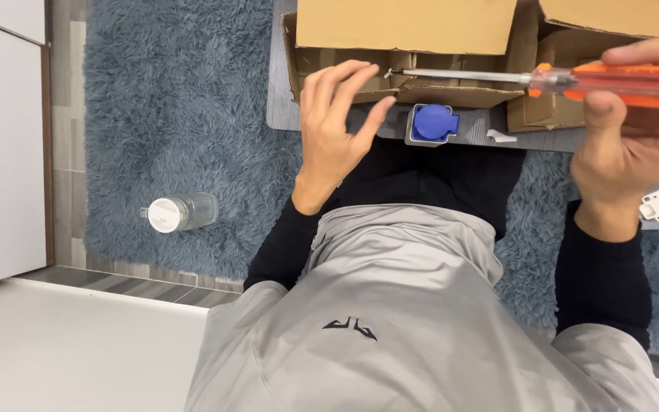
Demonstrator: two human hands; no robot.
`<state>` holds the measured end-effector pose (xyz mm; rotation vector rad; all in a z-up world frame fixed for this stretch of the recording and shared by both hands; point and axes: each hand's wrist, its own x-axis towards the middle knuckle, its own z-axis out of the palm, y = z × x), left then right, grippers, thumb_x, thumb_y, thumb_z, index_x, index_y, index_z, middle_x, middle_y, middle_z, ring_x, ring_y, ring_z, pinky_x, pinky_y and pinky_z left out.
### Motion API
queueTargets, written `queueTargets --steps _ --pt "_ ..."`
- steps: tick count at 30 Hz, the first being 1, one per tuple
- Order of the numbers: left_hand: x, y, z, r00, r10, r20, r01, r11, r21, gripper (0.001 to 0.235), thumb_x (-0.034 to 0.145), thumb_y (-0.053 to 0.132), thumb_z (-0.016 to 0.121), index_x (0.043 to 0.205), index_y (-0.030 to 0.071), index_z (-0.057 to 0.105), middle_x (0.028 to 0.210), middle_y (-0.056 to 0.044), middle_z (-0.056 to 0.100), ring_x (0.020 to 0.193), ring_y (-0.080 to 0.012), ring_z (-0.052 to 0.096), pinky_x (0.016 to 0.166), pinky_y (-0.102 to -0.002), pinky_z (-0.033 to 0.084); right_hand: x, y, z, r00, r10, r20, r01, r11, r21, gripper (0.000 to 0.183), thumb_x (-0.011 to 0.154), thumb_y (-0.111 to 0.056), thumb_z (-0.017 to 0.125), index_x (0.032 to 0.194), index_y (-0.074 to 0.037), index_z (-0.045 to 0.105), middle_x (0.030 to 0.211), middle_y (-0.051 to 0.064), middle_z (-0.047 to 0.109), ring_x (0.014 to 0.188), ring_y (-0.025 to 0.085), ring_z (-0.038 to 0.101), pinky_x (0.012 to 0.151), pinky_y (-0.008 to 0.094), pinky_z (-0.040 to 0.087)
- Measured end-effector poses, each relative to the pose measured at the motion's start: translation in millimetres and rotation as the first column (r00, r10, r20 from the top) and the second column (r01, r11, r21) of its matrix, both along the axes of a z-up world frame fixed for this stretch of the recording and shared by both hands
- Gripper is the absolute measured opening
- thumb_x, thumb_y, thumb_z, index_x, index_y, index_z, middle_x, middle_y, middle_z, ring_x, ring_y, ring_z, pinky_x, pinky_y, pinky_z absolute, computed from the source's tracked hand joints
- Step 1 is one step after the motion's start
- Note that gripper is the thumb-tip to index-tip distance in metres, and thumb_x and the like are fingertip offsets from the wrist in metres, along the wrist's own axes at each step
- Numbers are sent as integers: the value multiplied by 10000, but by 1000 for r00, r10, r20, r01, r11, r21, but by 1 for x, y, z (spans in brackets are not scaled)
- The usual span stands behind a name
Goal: The person sits on the floor and uses a screwdriver to tighten screws on a blue electrical socket. They then attach a white plastic cover to the socket and place it into a cardboard box. The person repeats this process with another blue socket, securing it with screws and placing it in the box.
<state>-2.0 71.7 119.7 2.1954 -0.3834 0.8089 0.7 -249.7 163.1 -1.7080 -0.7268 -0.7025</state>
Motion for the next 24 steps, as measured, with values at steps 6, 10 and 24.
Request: queueTargets --steps 6,10,24 --pt "8 -11 -10 998 -49 -36 51 997 65 245 1071 255 813 1283 145 755 1199 23 782 1079 -217 659 913 -372 484 -9 -8 0 1000 -18 -18 18 999 -32 495 1223 75 622 1621 -22 345 1289 512 544 1019 625 629 965 701 625" --pt "10 -11 -11 997 -82 -11 82 996 33 138 1065 161 798 1196 131 769 1084 34 803 998 -212 643 863 -366 462 -11 -11 0 1000 -7 -14 6 999 -36 518 1206 83 626 1623 -26 340 1272 524 539 997 632 623 942 702 615" --pt "5 -12 -4 985 -163 60 162 986 22 90 1038 123 823 1125 130 798 1015 21 814 971 -202 674 813 -344 438 -20 -20 25 996 18 -82 -33 982 -184 320 1292 -40 586 1385 254 500 1391 440 531 1067 588 703 1007 617 659"
